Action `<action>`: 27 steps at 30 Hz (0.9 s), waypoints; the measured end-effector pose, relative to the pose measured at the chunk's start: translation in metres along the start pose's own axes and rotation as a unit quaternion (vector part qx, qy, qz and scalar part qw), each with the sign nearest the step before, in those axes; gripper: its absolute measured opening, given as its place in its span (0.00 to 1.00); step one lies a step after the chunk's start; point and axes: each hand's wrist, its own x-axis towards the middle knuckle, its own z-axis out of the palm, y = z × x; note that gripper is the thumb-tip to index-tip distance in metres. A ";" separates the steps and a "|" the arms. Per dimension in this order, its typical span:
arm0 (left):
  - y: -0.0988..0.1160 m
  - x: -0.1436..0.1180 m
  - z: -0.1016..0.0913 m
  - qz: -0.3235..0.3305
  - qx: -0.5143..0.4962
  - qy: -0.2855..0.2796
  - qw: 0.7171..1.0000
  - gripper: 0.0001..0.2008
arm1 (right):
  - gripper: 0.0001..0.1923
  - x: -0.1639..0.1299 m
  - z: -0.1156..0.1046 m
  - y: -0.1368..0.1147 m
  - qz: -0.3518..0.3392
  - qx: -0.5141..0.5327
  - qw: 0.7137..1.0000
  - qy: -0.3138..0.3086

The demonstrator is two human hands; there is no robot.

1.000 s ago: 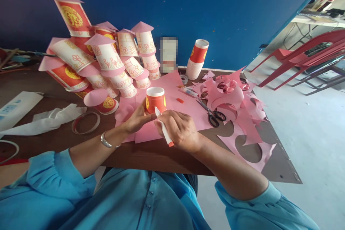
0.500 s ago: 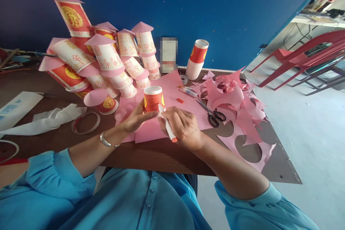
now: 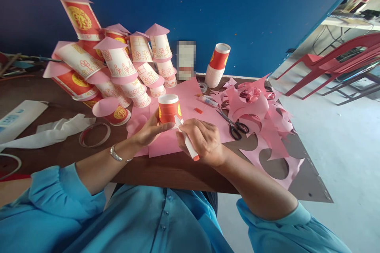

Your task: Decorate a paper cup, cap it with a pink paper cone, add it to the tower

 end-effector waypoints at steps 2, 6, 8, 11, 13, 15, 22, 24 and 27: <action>0.000 0.000 -0.001 0.004 -0.012 -0.013 1.000 0.24 | 0.10 -0.001 0.001 -0.001 -0.016 0.010 1.000 -0.004; -0.003 0.000 -0.001 0.020 0.014 -0.009 1.000 0.27 | 0.11 -0.005 0.005 -0.003 -0.038 0.005 0.999 -0.019; -0.006 0.000 -0.001 0.025 0.033 -0.002 0.999 0.28 | 0.11 -0.006 0.007 -0.003 -0.041 0.002 0.999 -0.022; -0.010 -0.001 0.000 0.023 0.044 0.007 0.999 0.29 | 0.11 -0.007 0.008 -0.004 -0.036 0.003 0.999 -0.026; -0.011 -0.001 0.001 0.024 0.048 0.014 0.998 0.30 | 0.11 -0.007 0.008 -0.004 -0.033 0.006 0.999 -0.029; -0.012 -0.001 0.001 0.029 0.053 0.016 0.998 0.31 | 0.11 -0.007 0.009 -0.004 -0.034 0.005 0.999 -0.030; -0.011 -0.002 0.001 0.028 0.065 0.010 0.997 0.31 | 0.10 -0.007 0.009 -0.004 -0.034 0.006 0.999 -0.037; -0.008 -0.002 0.002 0.015 0.063 0.012 0.998 0.32 | 0.11 -0.007 0.009 -0.004 -0.028 0.006 0.999 -0.038; -0.002 -0.001 0.003 0.000 0.059 0.015 0.998 0.33 | 0.11 -0.006 0.007 -0.004 -0.018 0.000 0.999 -0.038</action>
